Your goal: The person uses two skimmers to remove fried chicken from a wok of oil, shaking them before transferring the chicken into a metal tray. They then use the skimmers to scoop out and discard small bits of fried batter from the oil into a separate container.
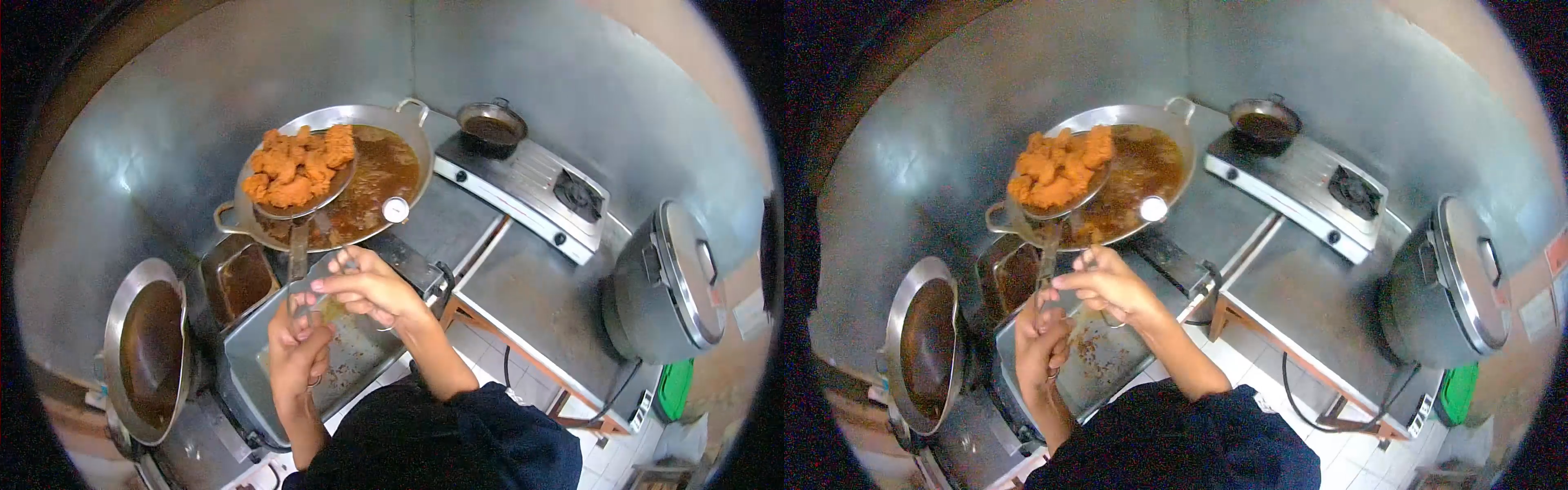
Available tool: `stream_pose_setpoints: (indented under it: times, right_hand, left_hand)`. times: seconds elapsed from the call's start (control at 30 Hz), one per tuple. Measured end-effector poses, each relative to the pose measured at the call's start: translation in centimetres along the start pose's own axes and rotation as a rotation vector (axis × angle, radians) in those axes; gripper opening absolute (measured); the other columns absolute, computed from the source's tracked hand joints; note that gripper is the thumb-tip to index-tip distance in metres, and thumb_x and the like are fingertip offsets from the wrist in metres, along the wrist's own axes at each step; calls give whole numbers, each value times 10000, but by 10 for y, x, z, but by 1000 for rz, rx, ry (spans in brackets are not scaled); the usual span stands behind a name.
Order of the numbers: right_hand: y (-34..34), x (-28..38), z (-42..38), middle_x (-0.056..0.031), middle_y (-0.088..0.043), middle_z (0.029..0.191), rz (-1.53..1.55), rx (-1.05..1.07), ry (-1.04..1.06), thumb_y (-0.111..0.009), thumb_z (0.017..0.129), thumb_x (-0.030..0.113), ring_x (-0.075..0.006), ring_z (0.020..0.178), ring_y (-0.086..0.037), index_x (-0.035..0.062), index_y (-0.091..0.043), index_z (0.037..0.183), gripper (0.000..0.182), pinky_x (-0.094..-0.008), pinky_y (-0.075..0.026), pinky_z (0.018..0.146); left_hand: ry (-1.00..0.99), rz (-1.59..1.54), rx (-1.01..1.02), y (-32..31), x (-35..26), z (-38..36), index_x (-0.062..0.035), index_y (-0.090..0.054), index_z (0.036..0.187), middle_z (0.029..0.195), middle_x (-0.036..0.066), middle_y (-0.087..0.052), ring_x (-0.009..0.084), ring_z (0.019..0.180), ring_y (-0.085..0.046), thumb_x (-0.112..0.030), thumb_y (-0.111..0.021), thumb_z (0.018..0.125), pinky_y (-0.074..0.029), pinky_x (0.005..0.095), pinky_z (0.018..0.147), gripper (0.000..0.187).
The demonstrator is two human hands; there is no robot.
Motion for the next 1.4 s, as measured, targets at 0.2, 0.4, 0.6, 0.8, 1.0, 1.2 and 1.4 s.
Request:
stream_pose_setpoints:
  times: [0.2,0.4,0.6,0.8,1.0,1.2,1.4]
  right_hand:
    - [-1,-1,1,88,-336,595,-6,-21,-9,-665,768,-22,21,390,-251,79,-414,862,286,-169,-119,339]
    - [-2,0,2,82,-337,595,-4,-29,-19,-665,766,-25,23,386,-259,68,-411,859,285,-171,-116,334]
    - [-2,2,-1,74,-343,598,-46,-54,13,-686,751,0,22,383,-254,81,-403,839,307,-165,-121,321]
    - [0,-2,0,75,-347,599,-36,-68,6,-691,746,0,22,384,-254,81,-411,845,309,-163,-128,326]
    - [0,-3,0,77,-352,594,-6,-23,11,-681,754,-5,25,383,-251,72,-424,865,291,-172,-116,328]
    - [-5,3,-5,65,-388,628,-22,-57,-56,-685,753,-32,18,411,-284,73,-412,869,315,-172,-133,340]
    - [-7,4,-4,87,-335,595,-68,-83,-21,-654,772,-5,30,380,-220,63,-437,878,251,-167,-97,318]
  left_hand:
    - [12,26,12,4,3,2,-59,-427,1057,605,-62,-362,8,395,-304,97,-577,747,-215,179,313,378]
    - [3,-26,63,4,5,4,-61,-420,1056,606,-72,-332,3,413,-300,93,-575,761,-224,173,316,366]
    - [11,21,54,5,6,3,-64,-422,1049,590,-67,-348,5,387,-308,91,-583,767,-230,182,311,360]
    - [15,29,53,5,5,4,-62,-424,1045,583,-63,-361,5,386,-312,86,-590,765,-230,184,309,357]
    - [-21,14,74,4,4,3,-52,-423,1041,581,-66,-349,8,392,-309,77,-591,762,-236,183,313,350]
    - [-11,3,70,4,1,2,-43,-418,1053,592,-63,-340,10,401,-310,69,-592,755,-241,183,320,363]
    - [0,2,70,4,0,0,-48,-422,1093,607,-55,-373,5,398,-309,61,-602,748,-222,187,317,404]
Point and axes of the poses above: each hand's wrist, its own z-axis towards the middle knuckle, its own y-axis out of the back of the hand, x = y × z, the point moved 7 cm from there along z, towards the middle knuckle
